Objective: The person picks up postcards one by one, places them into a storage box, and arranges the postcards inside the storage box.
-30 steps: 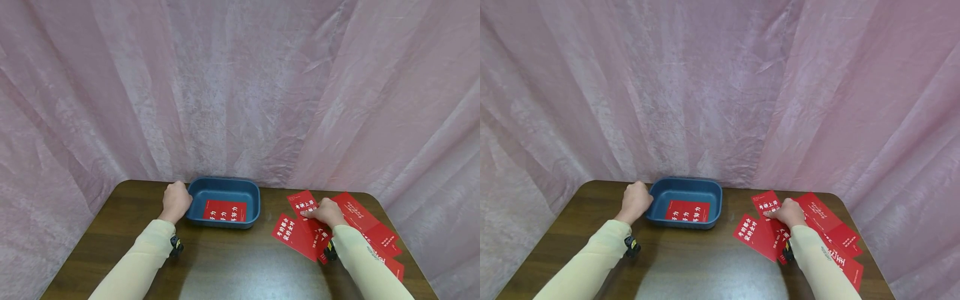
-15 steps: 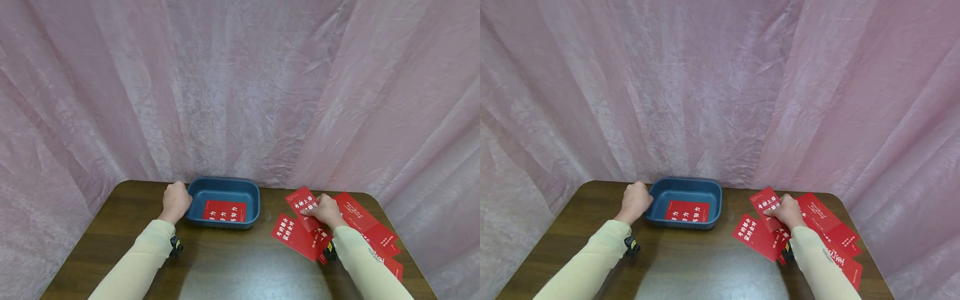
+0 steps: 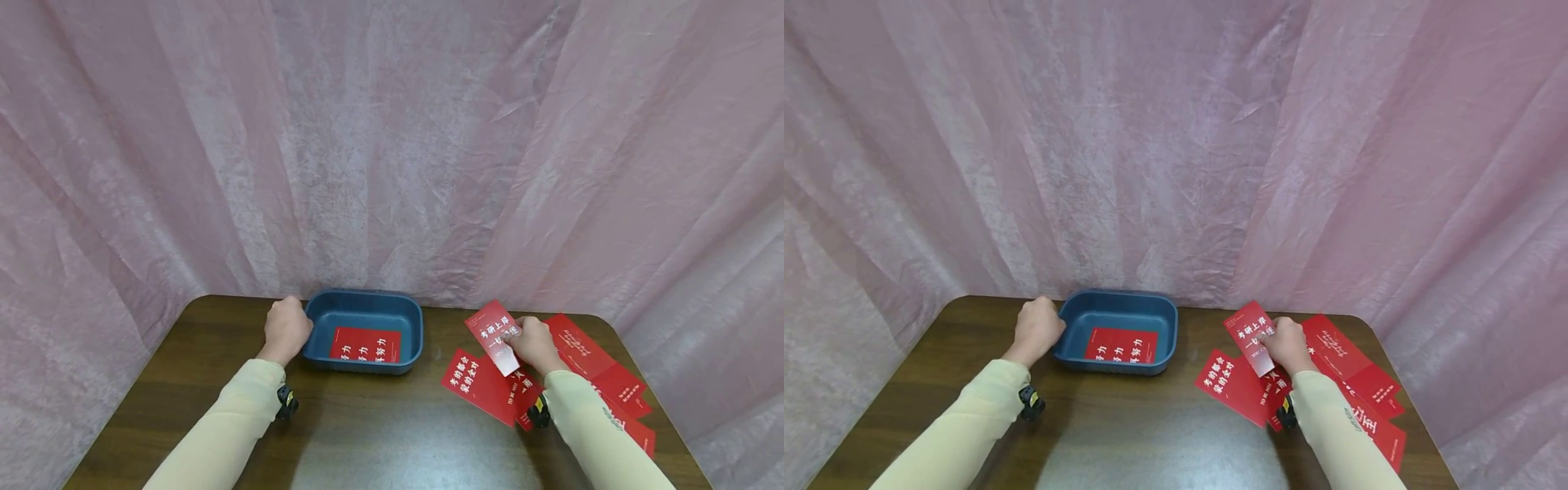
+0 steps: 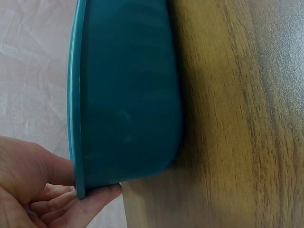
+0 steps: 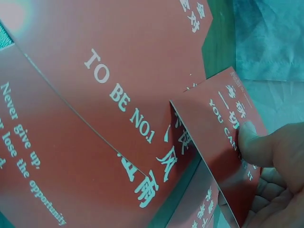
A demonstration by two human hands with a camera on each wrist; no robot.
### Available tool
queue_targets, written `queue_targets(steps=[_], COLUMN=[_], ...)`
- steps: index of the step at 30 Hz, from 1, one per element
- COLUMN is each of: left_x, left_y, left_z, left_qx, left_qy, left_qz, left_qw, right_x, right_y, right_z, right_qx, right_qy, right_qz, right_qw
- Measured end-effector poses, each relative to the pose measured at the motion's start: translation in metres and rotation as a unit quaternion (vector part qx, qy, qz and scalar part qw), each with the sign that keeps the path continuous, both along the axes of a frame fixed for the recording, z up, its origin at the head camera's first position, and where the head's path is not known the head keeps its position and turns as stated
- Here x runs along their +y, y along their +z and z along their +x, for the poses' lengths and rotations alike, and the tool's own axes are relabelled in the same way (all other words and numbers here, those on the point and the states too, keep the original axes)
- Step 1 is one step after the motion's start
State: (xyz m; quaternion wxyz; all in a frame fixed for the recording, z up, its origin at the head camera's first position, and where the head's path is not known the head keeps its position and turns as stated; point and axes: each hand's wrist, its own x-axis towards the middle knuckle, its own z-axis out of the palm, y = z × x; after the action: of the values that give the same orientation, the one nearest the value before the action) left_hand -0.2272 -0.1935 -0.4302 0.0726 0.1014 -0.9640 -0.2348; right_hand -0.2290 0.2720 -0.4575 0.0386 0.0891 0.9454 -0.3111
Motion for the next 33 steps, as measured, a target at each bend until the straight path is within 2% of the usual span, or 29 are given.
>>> queue_targets(steps=[5,14,20,28,33], left_x=[0.0,-0.001,0.0,0.0,0.0], left_y=[-0.001,-0.001,-0.001,0.001,0.001], left_z=[0.0,0.001,0.0,0.001,0.001], left_qx=[0.001,-0.001,-0.013,-0.005,-0.001], left_qy=[-0.001,0.0,0.001,0.002,0.0], left_qz=[0.003,0.003,0.007,0.003,0.002], left_qw=[1.0,1.0,0.9999,1.0,1.0], right_x=[0.002,0.0,-0.004,-0.013,-0.023], right_y=[0.001,0.01,0.022,0.041,0.051], right_z=[-0.003,-0.005,-0.003,-0.002,-0.004], right_qx=[0.043,0.073,0.108,0.154,0.17], right_qy=[0.015,0.013,0.03,0.057,0.077], right_qz=[0.027,0.045,0.05,0.05,0.032], right_qw=[0.9986,0.9963,0.9924,0.9851,0.982])
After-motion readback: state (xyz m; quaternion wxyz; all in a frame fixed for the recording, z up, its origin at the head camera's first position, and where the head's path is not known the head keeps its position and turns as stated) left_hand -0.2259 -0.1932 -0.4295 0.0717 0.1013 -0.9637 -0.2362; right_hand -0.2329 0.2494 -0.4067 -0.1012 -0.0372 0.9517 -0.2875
